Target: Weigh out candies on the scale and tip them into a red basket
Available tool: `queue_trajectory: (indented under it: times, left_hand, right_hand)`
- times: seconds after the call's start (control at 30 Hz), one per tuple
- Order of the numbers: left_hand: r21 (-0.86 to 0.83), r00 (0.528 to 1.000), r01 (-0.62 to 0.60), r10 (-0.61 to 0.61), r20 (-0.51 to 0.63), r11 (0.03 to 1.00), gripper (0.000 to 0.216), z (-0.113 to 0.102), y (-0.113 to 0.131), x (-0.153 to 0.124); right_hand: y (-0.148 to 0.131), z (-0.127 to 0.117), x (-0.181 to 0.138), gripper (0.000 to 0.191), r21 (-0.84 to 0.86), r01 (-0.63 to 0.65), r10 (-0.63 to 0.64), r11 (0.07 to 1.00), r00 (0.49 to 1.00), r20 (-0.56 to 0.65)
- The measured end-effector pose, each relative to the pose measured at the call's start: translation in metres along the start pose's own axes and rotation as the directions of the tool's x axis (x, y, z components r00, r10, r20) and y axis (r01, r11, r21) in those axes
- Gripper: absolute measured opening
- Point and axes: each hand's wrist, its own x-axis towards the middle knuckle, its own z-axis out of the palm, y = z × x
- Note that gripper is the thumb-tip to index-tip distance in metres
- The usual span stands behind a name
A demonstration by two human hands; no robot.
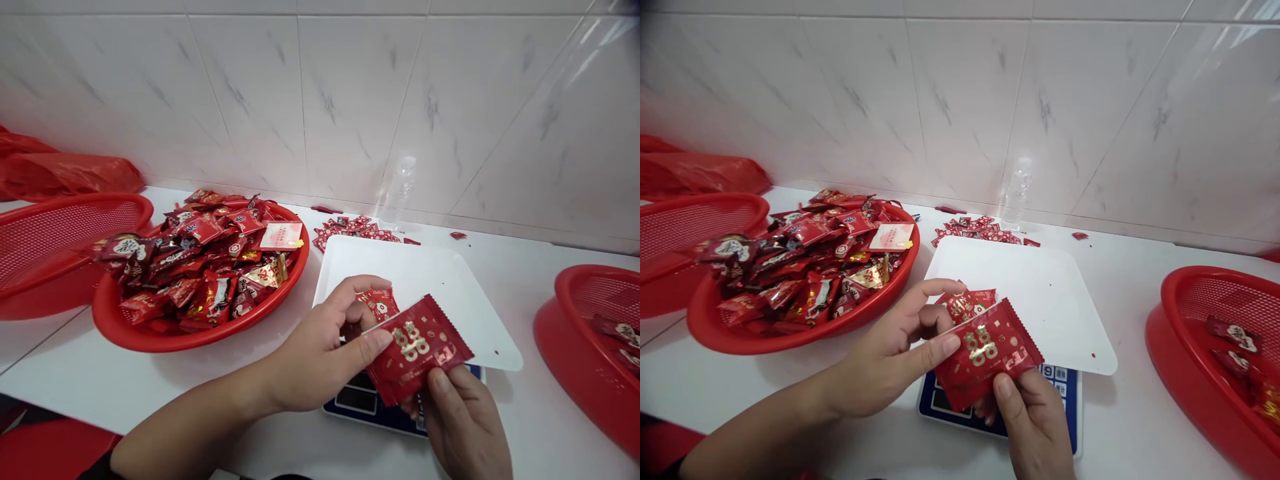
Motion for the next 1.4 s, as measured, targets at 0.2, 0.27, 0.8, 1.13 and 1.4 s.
queue_trajectory:
  times: [0.2, 0.27, 0.8, 1.13, 1.4]
  left_hand:
    - [0.237, 0.960, -0.065, 0.126, -0.251, 0.969, 0.022, -0.014, -0.017, 0.016]
    - [0.391, 0.921, -0.098, 0.232, -0.313, 0.915, 0.016, -0.019, -0.022, 0.021]
    - [0.882, 0.995, -0.006, 0.093, -0.044, 0.471, 0.038, -0.028, -0.028, 0.023]
    - [0.864, 0.994, -0.044, 0.108, -0.012, 0.501, 0.022, -0.023, -0.024, 0.021]
    - [0.934, 0.946, 0.094, 0.261, -0.192, 0.346, 0.031, -0.028, -0.031, 0.025]
  right_hand:
    - [-0.006, 0.005, 0.010, 0.035, -0.012, 0.135, -0.136, 0.991, 0.988, -0.073]
    - [-0.006, 0.005, 0.010, 0.034, -0.210, 0.199, -0.227, 0.957, 0.966, -0.120]
    - [0.013, 0.002, 0.027, 0.033, -0.802, 0.559, -0.406, -0.211, 0.696, 0.592]
    - [0.016, 0.001, 0.029, 0.051, -0.841, 0.503, -0.456, -0.200, 0.711, 0.534]
    - [0.016, 0.000, 0.028, 0.046, -0.832, 0.518, -0.491, -0.197, 0.682, 0.541]
